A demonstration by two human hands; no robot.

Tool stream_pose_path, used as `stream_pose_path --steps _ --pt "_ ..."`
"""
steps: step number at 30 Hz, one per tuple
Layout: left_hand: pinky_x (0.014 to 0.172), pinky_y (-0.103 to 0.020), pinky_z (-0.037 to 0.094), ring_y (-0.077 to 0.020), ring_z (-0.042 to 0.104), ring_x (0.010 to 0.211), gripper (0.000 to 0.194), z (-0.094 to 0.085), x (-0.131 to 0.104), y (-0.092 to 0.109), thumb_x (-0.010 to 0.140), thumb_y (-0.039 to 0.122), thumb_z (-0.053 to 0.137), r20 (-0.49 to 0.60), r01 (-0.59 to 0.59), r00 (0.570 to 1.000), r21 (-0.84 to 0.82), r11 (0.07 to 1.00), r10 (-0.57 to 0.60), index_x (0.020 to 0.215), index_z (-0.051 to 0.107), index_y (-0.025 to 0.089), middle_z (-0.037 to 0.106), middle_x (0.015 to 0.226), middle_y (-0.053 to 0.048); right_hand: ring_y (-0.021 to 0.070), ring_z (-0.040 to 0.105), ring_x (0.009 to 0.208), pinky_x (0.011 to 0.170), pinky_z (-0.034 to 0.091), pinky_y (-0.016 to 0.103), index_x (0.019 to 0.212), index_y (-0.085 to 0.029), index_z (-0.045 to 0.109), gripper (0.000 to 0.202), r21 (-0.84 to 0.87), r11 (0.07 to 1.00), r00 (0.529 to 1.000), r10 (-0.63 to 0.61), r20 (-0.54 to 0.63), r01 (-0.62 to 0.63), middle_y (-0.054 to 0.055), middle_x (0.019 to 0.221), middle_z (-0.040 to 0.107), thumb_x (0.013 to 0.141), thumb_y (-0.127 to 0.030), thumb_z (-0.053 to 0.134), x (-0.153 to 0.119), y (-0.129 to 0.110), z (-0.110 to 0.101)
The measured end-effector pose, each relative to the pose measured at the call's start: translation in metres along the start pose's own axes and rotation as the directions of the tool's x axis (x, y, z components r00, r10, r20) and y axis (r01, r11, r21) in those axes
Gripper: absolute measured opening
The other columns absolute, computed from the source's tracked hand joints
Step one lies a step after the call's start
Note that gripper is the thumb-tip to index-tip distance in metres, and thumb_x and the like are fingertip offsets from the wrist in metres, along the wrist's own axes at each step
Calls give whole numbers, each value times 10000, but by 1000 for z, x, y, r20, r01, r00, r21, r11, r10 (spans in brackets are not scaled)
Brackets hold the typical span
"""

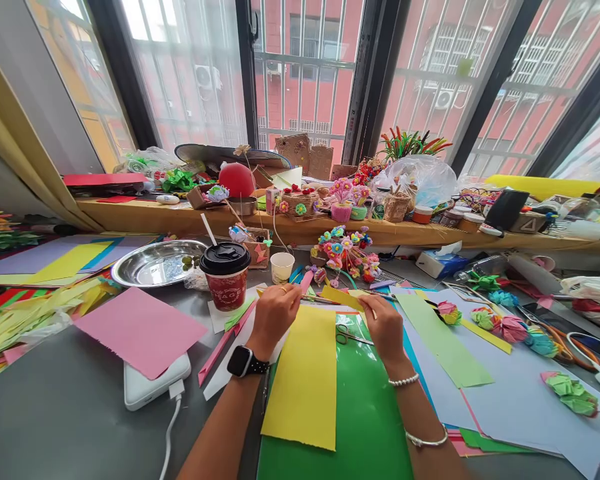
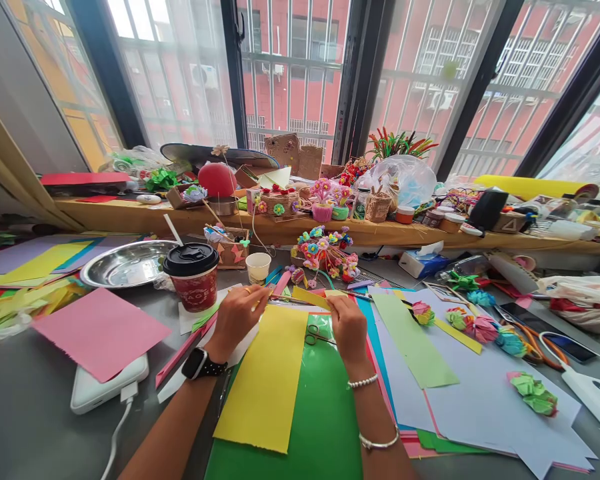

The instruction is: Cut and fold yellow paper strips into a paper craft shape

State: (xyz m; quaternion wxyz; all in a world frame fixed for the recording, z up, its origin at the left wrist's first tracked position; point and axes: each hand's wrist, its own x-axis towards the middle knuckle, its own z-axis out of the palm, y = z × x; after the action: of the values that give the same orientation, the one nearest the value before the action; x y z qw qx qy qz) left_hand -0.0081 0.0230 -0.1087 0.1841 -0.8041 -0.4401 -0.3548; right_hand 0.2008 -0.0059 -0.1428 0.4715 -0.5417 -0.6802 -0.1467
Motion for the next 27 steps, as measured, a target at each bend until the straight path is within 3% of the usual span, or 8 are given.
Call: stream_pose_path --steps 2,5,7,10,19,23,27 --pt "664 -288 402 -171 559 703 161 -2 1 1 796 180 458 -65 50 997 -22 998 -51 843 612 173 650 779 -45 195 593 701 642 467 310 794 -167 623 218 19 1000 1000 -24 18 23 73 749 650 840 -214 415 0 -1 0" --pt "750 -305 400 -177 554 799 199 -3 2 11 783 212 492 -43 -29 999 -140 990 23 956 588 188 645 851 -44 184 597 733 661 476 291 817 -184 622 203 118 988 990 -111 90 100 62 773 651 838 -205 422 -1 -7 1" --pt "758 -317 399 -182 555 801 177 0 2 20 763 235 531 14 -83 996 -189 978 87 923 598 203 646 831 -32 179 597 754 670 482 284 836 -186 619 202 172 978 984 -137 113 116 62 799 651 839 -191 417 -2 -11 1" --pt "648 -267 415 -150 566 684 129 4 1 29 793 203 489 83 -85 991 -217 972 105 774 616 197 644 726 -19 180 595 762 683 487 292 841 -178 615 203 197 974 982 -139 127 112 66 803 649 839 -174 412 -3 -15 1" --pt "570 -272 386 -160 546 623 173 7 -3 38 796 153 454 130 -172 973 -128 977 189 732 610 193 609 631 -11 183 584 772 676 493 296 880 -173 604 214 205 966 971 -191 141 160 72 804 634 826 -129 402 -5 -25 5" --pt "601 -274 389 -155 547 648 159 7 -2 38 788 155 467 74 -169 981 -143 975 181 718 604 194 610 636 -11 190 584 746 656 488 310 853 -168 597 221 144 978 978 -171 123 153 74 767 630 838 -146 378 -6 -23 7" --pt "591 -274 384 -157 552 645 148 8 -2 35 775 152 485 78 -155 983 -101 983 163 679 591 190 616 642 -8 198 583 715 622 479 316 825 -164 590 235 21 998 995 -60 79 58 76 747 629 854 -175 357 -7 -10 10"
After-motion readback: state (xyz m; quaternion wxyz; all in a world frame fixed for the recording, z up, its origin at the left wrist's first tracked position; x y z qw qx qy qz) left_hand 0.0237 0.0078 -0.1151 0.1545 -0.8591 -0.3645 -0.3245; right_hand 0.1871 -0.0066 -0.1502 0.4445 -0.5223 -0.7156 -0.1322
